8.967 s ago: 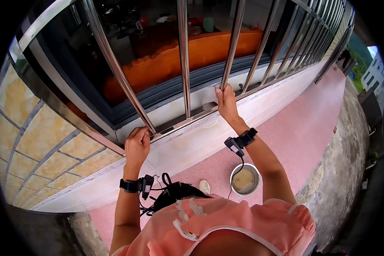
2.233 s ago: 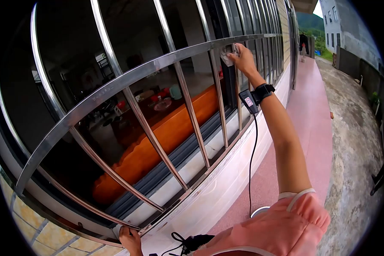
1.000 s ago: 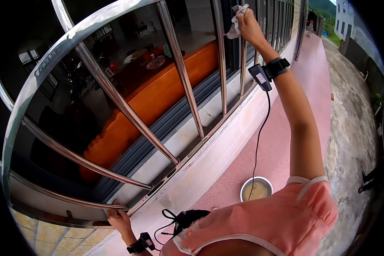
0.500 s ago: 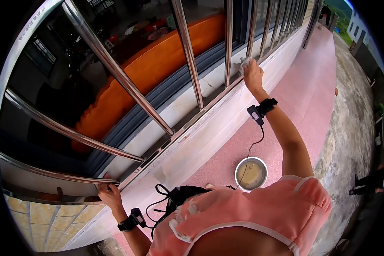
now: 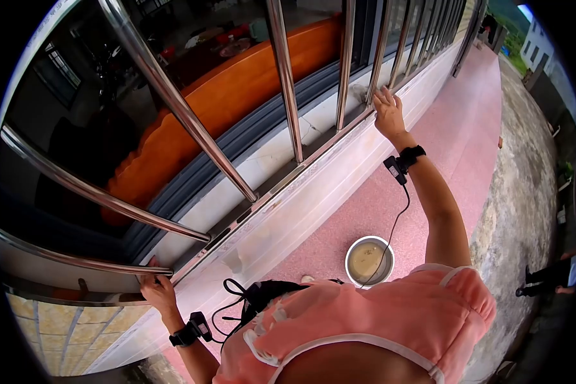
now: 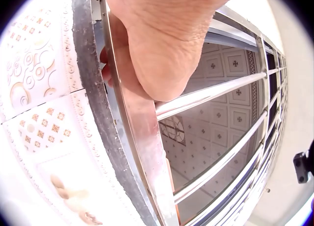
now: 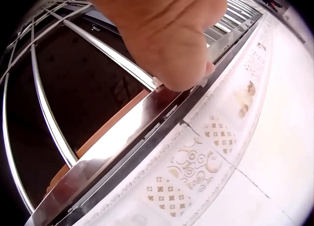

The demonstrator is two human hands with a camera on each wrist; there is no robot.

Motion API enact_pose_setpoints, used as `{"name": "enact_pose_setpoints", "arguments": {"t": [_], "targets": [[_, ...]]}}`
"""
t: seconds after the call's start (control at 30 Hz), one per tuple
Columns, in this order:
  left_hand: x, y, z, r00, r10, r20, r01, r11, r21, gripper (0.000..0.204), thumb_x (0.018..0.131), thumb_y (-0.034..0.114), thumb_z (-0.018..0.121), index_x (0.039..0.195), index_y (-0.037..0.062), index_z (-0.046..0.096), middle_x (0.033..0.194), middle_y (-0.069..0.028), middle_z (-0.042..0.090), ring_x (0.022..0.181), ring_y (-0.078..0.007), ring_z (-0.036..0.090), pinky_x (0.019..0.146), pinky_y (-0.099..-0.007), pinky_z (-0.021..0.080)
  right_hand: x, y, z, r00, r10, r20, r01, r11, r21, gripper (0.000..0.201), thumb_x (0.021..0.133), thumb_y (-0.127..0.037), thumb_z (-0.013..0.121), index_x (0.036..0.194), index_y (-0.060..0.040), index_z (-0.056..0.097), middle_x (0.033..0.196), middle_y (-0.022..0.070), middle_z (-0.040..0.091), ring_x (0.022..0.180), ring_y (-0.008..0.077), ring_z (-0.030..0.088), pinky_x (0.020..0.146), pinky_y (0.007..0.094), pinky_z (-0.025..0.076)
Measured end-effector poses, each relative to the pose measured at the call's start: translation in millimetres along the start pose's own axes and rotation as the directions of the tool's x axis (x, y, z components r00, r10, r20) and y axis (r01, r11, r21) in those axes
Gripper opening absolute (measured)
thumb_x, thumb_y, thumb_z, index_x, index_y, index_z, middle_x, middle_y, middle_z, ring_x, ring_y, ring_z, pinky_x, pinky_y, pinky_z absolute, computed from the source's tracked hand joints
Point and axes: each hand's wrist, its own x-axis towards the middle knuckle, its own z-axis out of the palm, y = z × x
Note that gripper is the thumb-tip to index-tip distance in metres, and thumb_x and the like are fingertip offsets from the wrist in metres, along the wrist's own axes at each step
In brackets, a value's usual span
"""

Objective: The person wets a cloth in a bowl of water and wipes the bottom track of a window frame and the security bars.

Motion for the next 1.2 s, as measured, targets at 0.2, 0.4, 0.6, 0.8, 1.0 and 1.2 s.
{"name": "enact_pose_setpoints", "arguments": {"t": [0.2, 0.4, 0.6, 0.8, 1.0, 1.2], "targets": [[0.8, 3.4, -0.5, 1.000, 0.019, -0.012, -0.019, 1.000, 0.010, 0.031, 0.078, 0.003, 0.045, 0.099, 0.0004, 0.068, 0.090, -0.0161, 0.068, 0.080, -0.0312, 0.065, 0.073, -0.0382, 0.052, -24.3, -24.1, 2.8, 0.973, 0.063, -0.222, -0.018, 0.979, 0.202, 0.047, 0.075, -0.002, 0.056, 0.122, 0.0000, 0.051, 0.126, 0.0122, 0.053, 0.113, 0.0316, 0.049, 0.092, 0.0416, 0.040], [-1.9, -7.0, 2.4, 1.000, 0.003, 0.004, -0.004, 1.000, 0.023, 0.031, 0.079, 0.002, 0.045, 0.100, 0.0012, 0.068, 0.091, -0.0166, 0.068, 0.081, -0.0309, 0.066, 0.074, -0.0380, 0.051, -27.2, -56.5, -57.3, 0.993, 0.101, -0.068, -0.091, 0.986, 0.138, 0.044, 0.075, -0.007, 0.060, 0.119, -0.0148, 0.059, 0.106, 0.0109, 0.057, 0.097, 0.0291, 0.054, 0.078, 0.0415, 0.045], [-0.6, -0.4, -0.2, 1.000, 0.003, -0.001, -0.003, 1.000, 0.020, 0.031, 0.080, 0.003, 0.046, 0.101, 0.0024, 0.068, 0.092, -0.0162, 0.068, 0.082, -0.0326, 0.065, 0.074, -0.0380, 0.051, -20.5, -55.4, -25.8, 0.979, 0.204, 0.010, -0.194, 0.911, 0.364, 0.041, 0.082, -0.008, 0.051, 0.123, -0.0089, 0.054, 0.101, 0.0154, 0.055, 0.094, 0.0344, 0.057, 0.078, 0.0417, 0.050], [-1.3, 0.0, 0.6, 1.000, -0.004, -0.019, 0.005, 1.000, 0.020, 0.031, 0.080, 0.003, 0.046, 0.101, 0.0032, 0.068, 0.093, -0.0163, 0.067, 0.084, -0.0332, 0.064, 0.075, -0.0382, 0.051, -34.7, -97.9, -59.5, 0.997, -0.032, 0.073, -0.009, 0.866, 0.500, 0.043, 0.078, -0.003, 0.052, 0.121, -0.0025, 0.053, 0.097, 0.0190, 0.055, 0.087, 0.0369, 0.058, 0.074, 0.0414, 0.051], [-1.7, 2.3, -2.2, 1.000, -0.002, -0.014, 0.003, 0.999, 0.044, 0.031, 0.080, 0.004, 0.046, 0.101, 0.0033, 0.068, 0.096, -0.0167, 0.066, 0.083, -0.0344, 0.063, 0.074, -0.0388, 0.051, 0.0, -62.0, -87.2, 0.924, -0.020, 0.381, -0.278, 0.649, 0.708, 0.028, 0.081, -0.006, 0.047, 0.103, 0.0024, 0.061, 0.084, 0.0183, 0.061, 0.069, 0.0262, 0.060, 0.065, 0.0318, 0.049], [-0.4, 3.3, -1.6, 0.999, 0.044, -0.026, -0.042, 0.998, 0.056, 0.030, 0.081, 0.005, 0.045, 0.101, 0.0039, 0.068, 0.094, -0.0176, 0.065, 0.081, -0.0351, 0.063, 0.072, -0.0399, 0.051, 9.5, -70.6, -28.8, 0.935, 0.171, 0.310, -0.353, 0.534, 0.769, 0.019, 0.087, -0.013, 0.050, 0.077, 0.0026, 0.053, 0.076, 0.0173, 0.057, 0.063, 0.0243, 0.059, 0.055, 0.0369, 0.045]]}}
